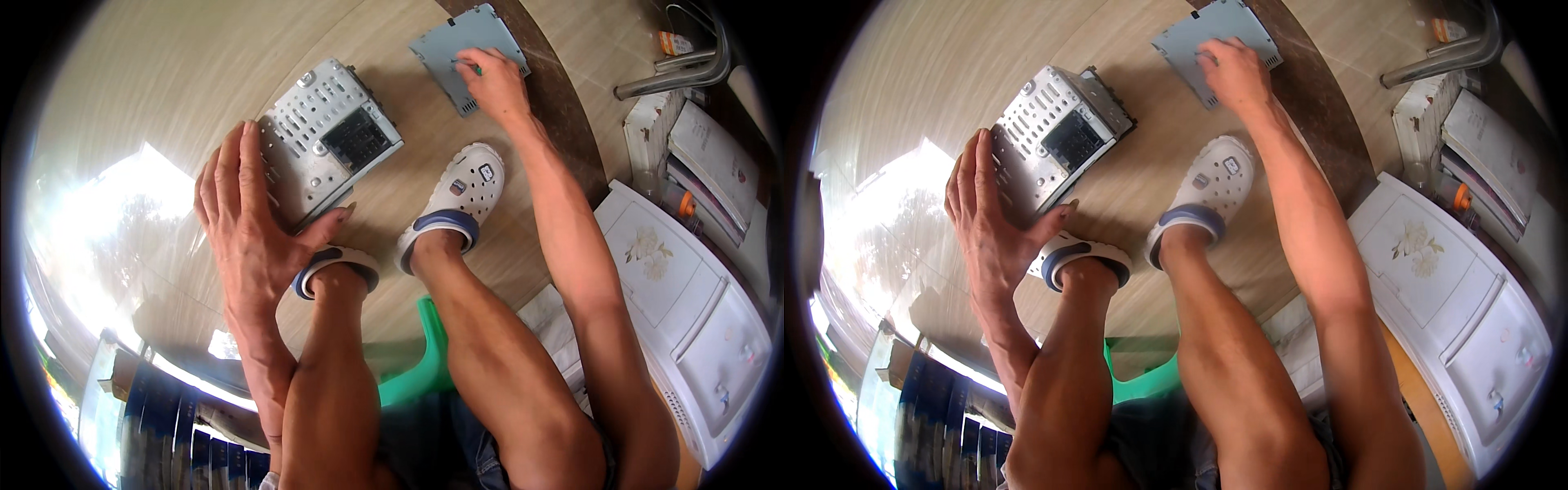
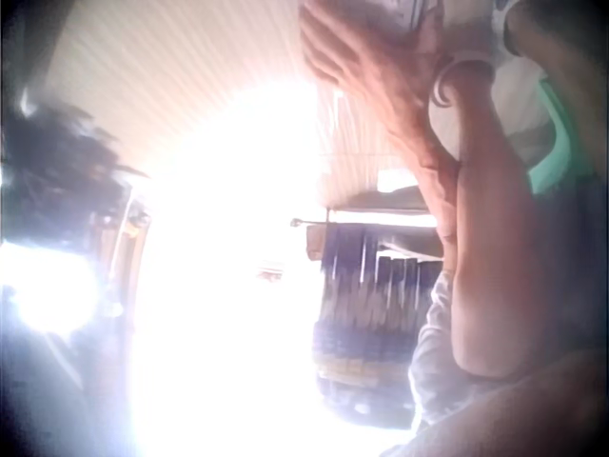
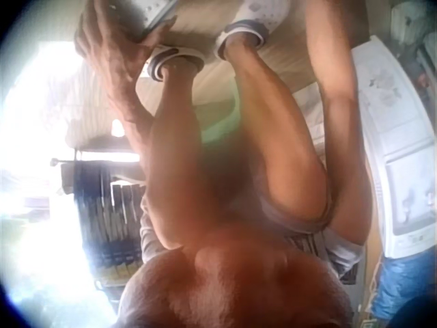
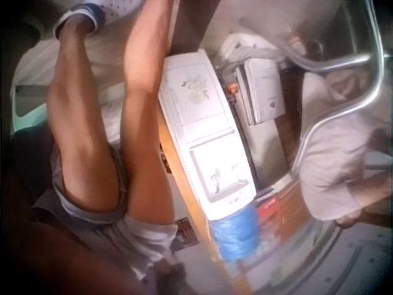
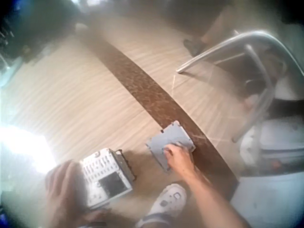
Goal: The person uses a green-handled screwdriver to unscrew and remove screws from the metal casing of a silver electronic device. They manipulate the device on the floor, turning it to access different screw locations while seated on a small stool.
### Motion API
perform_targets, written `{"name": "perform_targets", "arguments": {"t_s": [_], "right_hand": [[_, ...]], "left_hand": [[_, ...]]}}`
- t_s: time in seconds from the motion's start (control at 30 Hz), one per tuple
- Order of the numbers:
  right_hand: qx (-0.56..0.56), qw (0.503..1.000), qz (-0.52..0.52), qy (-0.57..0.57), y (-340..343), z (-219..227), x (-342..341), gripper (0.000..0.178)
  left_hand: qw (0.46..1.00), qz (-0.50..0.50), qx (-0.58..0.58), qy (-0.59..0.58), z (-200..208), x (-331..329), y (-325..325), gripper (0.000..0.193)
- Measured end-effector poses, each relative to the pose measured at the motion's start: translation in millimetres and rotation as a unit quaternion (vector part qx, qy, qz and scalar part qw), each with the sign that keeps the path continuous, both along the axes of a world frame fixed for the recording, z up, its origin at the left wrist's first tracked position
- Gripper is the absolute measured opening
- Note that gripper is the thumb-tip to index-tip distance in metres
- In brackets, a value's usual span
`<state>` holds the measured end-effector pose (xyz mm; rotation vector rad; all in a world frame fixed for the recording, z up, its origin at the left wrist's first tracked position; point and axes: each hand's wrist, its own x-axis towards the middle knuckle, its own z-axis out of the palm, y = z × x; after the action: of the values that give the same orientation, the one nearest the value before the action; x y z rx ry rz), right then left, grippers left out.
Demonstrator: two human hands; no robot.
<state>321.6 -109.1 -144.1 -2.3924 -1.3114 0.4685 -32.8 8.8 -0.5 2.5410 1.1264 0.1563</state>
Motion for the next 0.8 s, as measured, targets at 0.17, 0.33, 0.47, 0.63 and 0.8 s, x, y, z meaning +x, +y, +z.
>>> {"name": "perform_targets", "arguments": {"t_s": [0.17,0.33,0.47,0.63,0.8], "right_hand": [[-0.019,0.998,0.043,-0.039,11.4,4.5,-0.1,0.022],[-0.078,0.991,0.085,-0.062,15.0,-1.3,7.6,0.018],[-0.092,0.987,0.115,-0.068,17.4,1.9,11.1,0.015],[-0.106,0.982,0.119,-0.100,18.4,4.3,12.3,0.016],[-0.113,0.977,0.148,-0.103,24.3,6.8,10.2,0.016]], "left_hand": [[1.000,0.013,-0.005,0.003,-0.9,-5.4,-1.7,0.126],[0.998,0.031,-0.034,-0.040,-3.0,-17.6,-1.1,0.125],[0.994,0.035,-0.051,-0.095,-8.2,-21.4,-1.5,0.126],[0.991,0.038,-0.053,-0.114,-11.6,-24.0,0.6,0.127],[0.990,0.046,-0.062,-0.116,-10.2,-25.9,1.2,0.125]]}}
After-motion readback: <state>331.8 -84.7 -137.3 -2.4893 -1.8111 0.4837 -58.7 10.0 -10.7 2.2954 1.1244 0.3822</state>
